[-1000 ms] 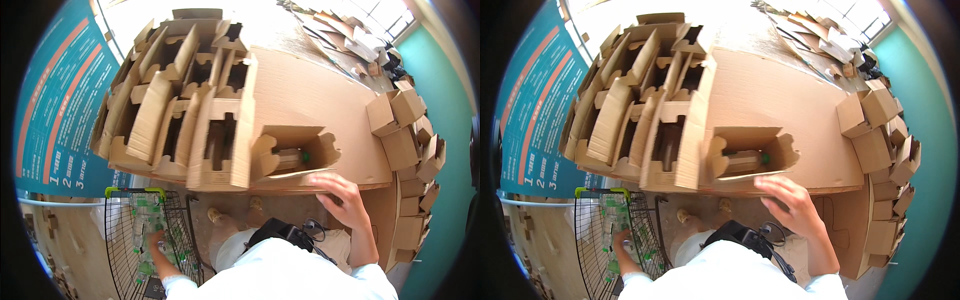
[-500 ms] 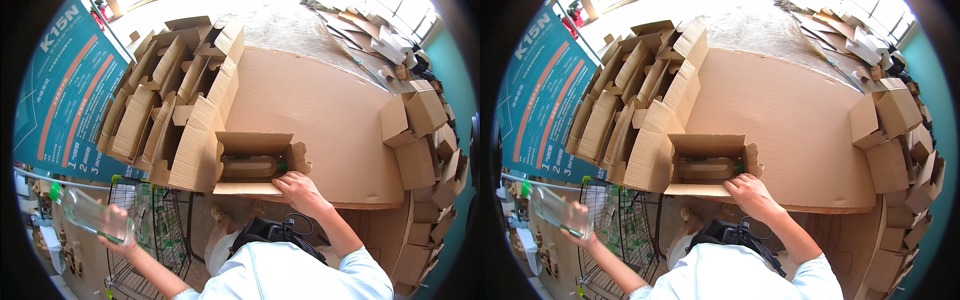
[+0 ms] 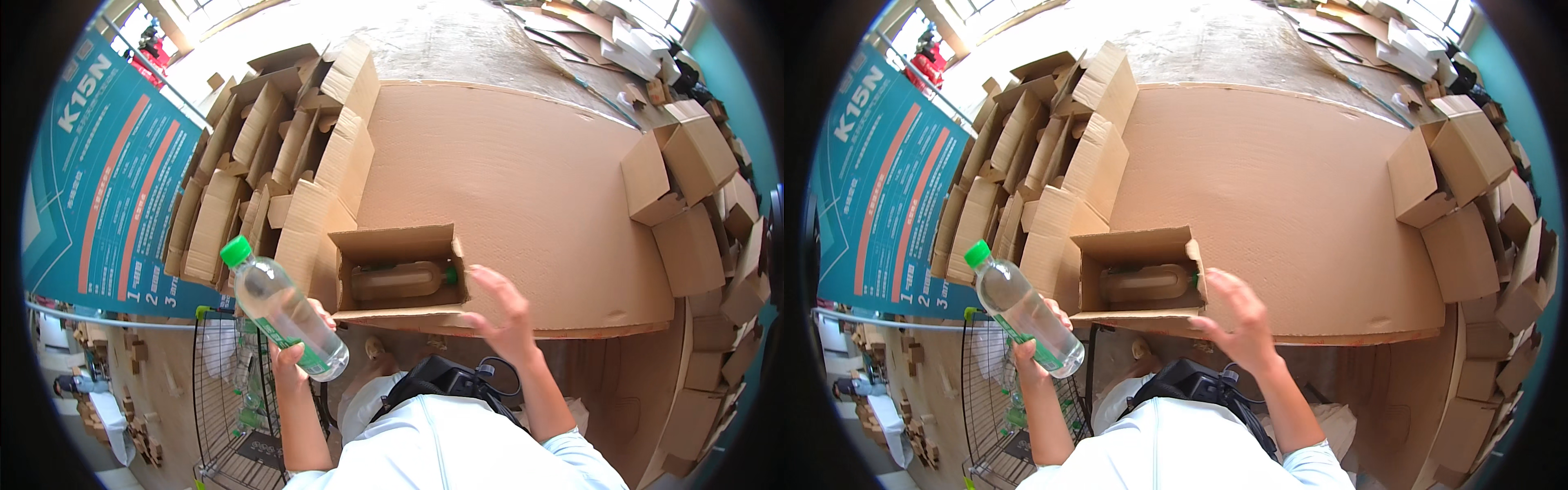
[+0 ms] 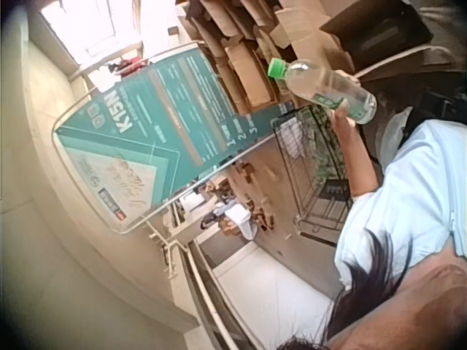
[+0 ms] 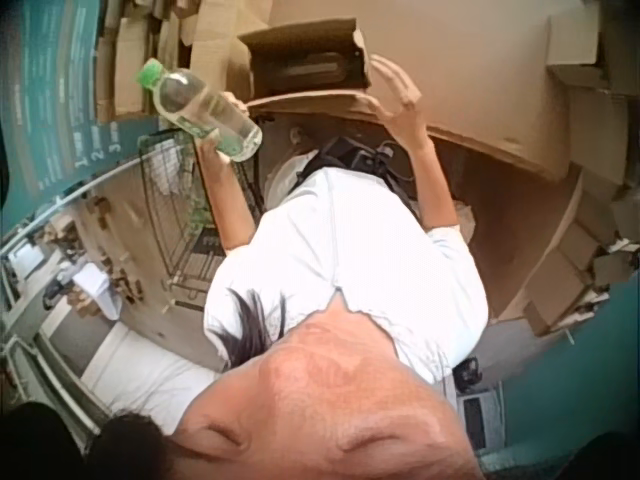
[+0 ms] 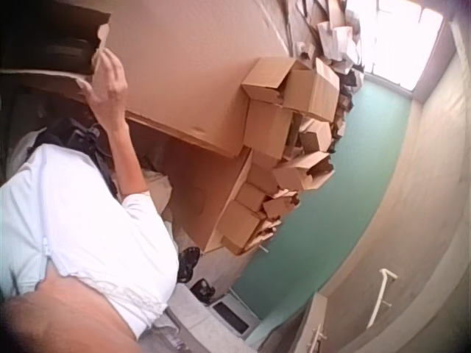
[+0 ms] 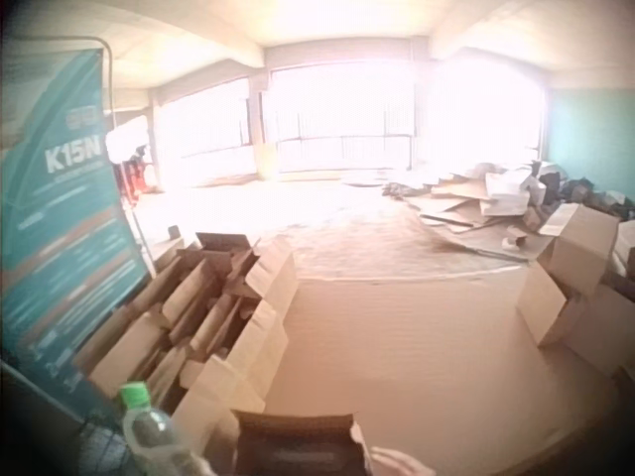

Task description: The person places plastic bottles into small cardboard boxes, folds the box flaps closed, and stacks the completed boxes on the table.

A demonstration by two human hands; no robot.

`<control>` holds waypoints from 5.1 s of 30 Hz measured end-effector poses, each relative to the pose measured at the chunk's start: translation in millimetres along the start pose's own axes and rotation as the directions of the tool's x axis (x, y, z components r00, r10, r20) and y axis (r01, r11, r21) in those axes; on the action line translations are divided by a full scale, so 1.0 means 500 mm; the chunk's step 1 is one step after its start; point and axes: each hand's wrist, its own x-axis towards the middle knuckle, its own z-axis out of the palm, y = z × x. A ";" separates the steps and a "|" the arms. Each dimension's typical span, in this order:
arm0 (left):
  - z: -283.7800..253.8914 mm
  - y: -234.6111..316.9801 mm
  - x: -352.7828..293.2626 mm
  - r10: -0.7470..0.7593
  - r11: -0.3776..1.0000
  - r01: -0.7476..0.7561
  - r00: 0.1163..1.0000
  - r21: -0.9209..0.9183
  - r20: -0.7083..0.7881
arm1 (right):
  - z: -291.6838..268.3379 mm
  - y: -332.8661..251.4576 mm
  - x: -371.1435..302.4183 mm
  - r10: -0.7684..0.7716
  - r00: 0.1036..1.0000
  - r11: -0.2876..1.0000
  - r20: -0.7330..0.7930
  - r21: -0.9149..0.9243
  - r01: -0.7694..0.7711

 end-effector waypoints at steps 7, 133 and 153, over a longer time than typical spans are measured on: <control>-0.016 -0.014 -0.008 -0.011 0.936 0.006 1.000 0.353 0.010 | 0.084 0.068 0.030 -0.160 0.964 0.951 0.214 -0.229 0.208; 0.007 -0.383 0.024 0.053 0.827 0.057 0.982 0.560 -0.179 | -0.840 0.580 0.497 0.551 0.577 -0.825 -0.603 -0.499 0.265; 0.000 -0.363 0.007 0.047 0.894 0.061 0.972 0.444 -0.228 | -0.523 -0.021 0.262 -0.115 0.969 0.027 0.220 -0.974 0.224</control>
